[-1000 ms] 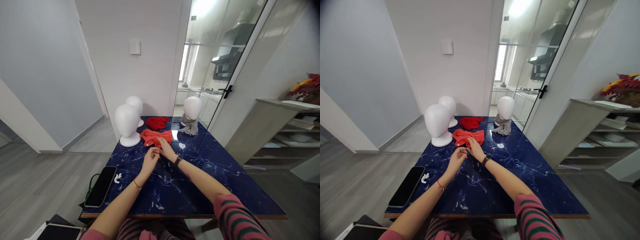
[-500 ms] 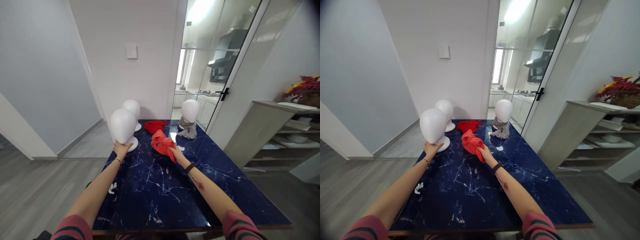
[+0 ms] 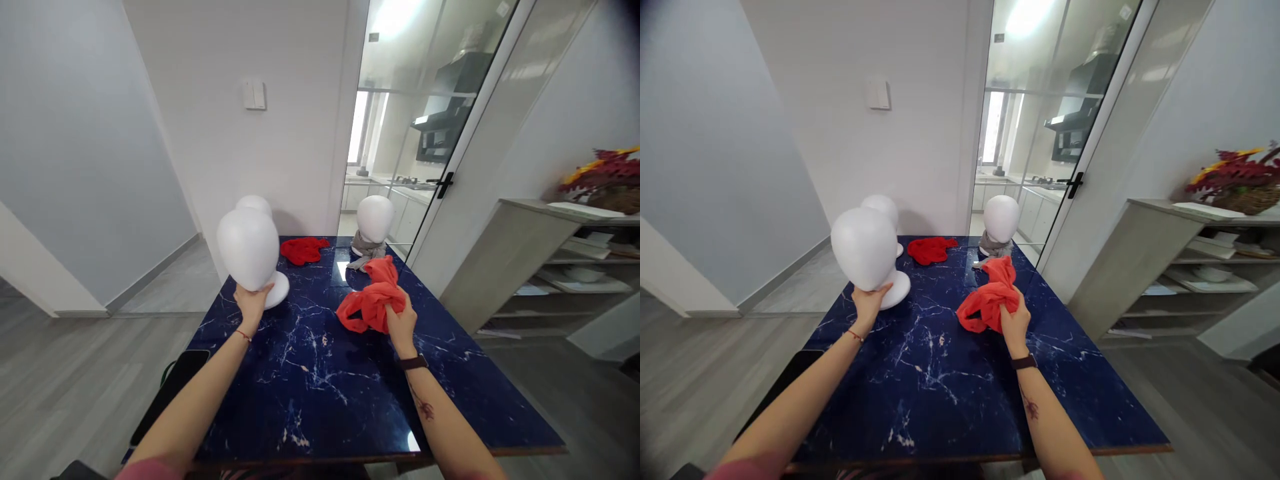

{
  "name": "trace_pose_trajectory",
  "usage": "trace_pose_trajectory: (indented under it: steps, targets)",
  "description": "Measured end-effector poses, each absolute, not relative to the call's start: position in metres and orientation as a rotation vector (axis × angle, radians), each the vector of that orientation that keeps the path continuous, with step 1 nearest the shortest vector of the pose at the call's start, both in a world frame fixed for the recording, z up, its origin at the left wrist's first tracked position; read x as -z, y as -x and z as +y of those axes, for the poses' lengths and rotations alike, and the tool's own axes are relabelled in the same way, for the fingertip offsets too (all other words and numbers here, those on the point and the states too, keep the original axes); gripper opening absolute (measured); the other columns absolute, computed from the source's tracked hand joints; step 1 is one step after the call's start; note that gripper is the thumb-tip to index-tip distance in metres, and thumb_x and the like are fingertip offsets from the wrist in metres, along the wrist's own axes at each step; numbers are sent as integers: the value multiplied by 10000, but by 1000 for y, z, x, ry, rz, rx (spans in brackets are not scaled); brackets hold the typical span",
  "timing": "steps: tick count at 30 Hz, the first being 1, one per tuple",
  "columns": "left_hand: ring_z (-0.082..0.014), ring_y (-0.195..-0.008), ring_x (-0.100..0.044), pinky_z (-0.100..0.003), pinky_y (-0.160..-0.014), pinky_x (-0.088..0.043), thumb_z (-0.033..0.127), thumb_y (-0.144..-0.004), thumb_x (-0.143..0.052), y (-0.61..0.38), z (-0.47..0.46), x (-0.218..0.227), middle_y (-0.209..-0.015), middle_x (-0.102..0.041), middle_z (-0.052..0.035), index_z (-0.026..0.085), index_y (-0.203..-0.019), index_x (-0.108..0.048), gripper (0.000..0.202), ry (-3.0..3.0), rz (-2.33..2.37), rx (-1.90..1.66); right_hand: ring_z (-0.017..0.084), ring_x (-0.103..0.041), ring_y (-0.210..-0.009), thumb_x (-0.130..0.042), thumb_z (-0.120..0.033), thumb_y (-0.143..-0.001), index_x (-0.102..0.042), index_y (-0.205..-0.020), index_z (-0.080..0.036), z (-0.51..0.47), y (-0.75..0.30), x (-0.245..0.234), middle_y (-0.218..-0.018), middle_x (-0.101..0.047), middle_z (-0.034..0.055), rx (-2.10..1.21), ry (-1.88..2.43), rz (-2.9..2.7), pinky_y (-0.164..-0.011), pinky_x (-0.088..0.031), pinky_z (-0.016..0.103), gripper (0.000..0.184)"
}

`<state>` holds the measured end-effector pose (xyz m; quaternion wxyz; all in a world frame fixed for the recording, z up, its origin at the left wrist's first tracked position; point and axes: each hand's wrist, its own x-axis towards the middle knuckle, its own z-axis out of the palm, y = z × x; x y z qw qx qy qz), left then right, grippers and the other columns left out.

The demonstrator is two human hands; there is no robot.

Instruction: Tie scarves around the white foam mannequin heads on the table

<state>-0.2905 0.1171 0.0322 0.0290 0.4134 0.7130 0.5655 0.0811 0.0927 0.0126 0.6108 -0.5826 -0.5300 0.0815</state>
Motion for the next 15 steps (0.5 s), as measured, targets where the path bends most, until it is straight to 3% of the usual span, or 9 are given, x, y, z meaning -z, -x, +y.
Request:
trace_pose_trajectory:
  steps: [4,9,15]
  targets:
    - [-310,-1072,-531,-457,-935,-401,475,-496,-802,231,82,-25,-1094,-570,-110,163,-1109,-527,740,-1420,2073,-1755,273,-563,-1071,-530,-364,-783,-493,-1271,-156,86,-86,-20,-1200,-592,128,61,1341,-1292,-923,-427,416,531]
    - [-308,-1086,-488,-468,-925,-402,512,-544,-772,194,51,-12,-1088,-517,-93,180,-1153,-484,751,-1603,1995,-1697,293,-517,-1126,-568,-277,-725,-467,-1299,-127,93,-74,-8,-1247,-551,147,-90,1453,-1634,-977,-394,438,601]
    - [-305,-1048,-482,-481,-902,-412,514,-566,-755,192,40,-1,-1053,-491,-84,165,-1166,-443,761,-1687,2028,-1595,354,-362,-1285,-811,-287,-437,-317,-1408,-146,95,-72,13,-1373,-422,175,-724,1526,-1841,-1057,-284,509,1099]
